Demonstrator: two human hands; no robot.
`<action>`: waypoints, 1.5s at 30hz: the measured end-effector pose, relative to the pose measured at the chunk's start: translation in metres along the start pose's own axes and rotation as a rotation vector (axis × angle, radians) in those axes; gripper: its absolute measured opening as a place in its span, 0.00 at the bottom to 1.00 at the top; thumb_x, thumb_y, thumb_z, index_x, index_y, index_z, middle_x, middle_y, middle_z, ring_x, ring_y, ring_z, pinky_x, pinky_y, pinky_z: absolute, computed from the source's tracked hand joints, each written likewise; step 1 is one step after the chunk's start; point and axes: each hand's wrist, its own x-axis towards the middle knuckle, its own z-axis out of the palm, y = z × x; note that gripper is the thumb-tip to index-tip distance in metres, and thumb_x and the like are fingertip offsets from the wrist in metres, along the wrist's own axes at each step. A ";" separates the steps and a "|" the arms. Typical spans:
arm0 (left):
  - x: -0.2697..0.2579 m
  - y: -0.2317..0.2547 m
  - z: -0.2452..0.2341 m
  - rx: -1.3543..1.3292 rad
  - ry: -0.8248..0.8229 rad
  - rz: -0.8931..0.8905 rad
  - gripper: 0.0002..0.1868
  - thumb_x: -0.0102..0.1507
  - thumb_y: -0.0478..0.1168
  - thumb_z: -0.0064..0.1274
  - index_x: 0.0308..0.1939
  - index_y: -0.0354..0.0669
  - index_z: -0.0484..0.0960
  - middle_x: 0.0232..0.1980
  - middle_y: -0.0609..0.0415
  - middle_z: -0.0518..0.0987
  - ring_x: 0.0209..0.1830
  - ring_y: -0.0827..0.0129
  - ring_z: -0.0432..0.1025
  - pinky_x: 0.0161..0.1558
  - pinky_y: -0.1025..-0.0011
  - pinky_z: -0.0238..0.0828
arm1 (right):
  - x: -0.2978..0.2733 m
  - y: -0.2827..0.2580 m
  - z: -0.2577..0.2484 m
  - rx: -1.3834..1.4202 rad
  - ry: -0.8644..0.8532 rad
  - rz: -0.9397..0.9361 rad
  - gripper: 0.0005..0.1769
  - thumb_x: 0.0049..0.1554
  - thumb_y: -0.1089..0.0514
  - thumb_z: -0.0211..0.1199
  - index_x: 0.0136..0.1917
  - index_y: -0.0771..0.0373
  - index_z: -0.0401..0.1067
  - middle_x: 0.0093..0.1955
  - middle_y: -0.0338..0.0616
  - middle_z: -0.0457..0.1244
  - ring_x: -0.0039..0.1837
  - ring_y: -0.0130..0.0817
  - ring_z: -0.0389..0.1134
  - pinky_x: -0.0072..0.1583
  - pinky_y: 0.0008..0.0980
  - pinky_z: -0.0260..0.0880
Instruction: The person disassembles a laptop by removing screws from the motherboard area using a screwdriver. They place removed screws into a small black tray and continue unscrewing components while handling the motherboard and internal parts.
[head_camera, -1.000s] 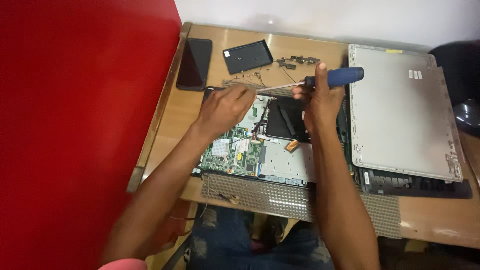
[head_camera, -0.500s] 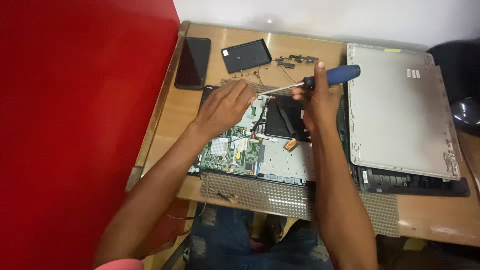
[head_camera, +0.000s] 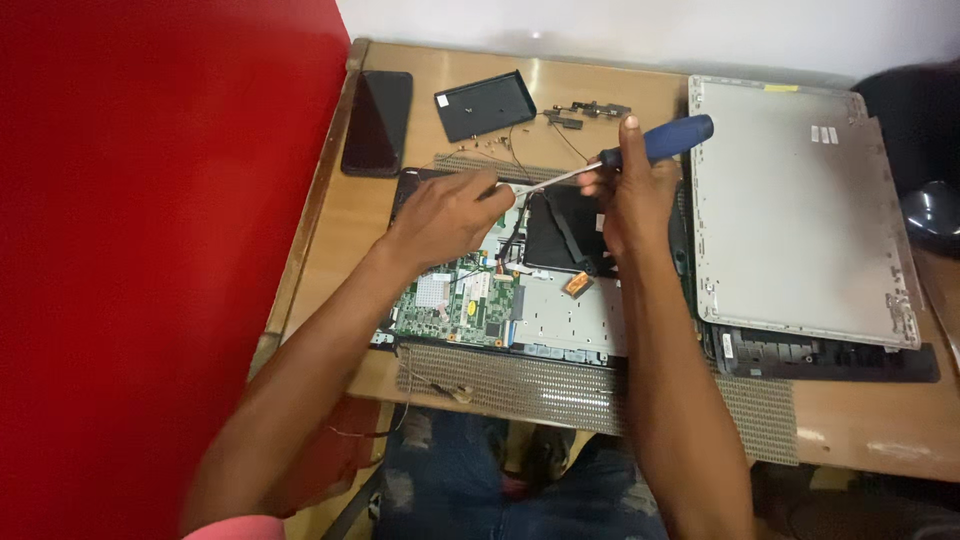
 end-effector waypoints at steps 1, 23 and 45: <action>0.001 0.000 -0.002 0.003 0.001 0.002 0.06 0.72 0.37 0.46 0.39 0.46 0.73 0.31 0.55 0.64 0.22 0.64 0.66 0.26 0.70 0.68 | 0.002 0.002 -0.001 0.002 -0.001 -0.003 0.24 0.59 0.41 0.66 0.37 0.63 0.69 0.32 0.52 0.67 0.30 0.36 0.74 0.31 0.23 0.80; -0.027 -0.029 0.030 -0.287 0.144 -0.348 0.09 0.70 0.47 0.56 0.40 0.47 0.82 0.32 0.56 0.76 0.27 0.65 0.73 0.29 0.71 0.71 | 0.012 0.011 -0.007 0.084 0.003 -0.091 0.21 0.61 0.42 0.62 0.44 0.64 0.71 0.40 0.54 0.70 0.36 0.38 0.77 0.38 0.26 0.84; -0.064 -0.049 0.008 -0.699 0.350 -0.918 0.06 0.65 0.31 0.59 0.32 0.40 0.83 0.18 0.52 0.72 0.16 0.68 0.68 0.25 0.68 0.64 | 0.008 0.008 -0.001 0.113 0.130 -0.109 0.24 0.60 0.36 0.58 0.41 0.60 0.68 0.38 0.53 0.70 0.33 0.37 0.75 0.34 0.27 0.81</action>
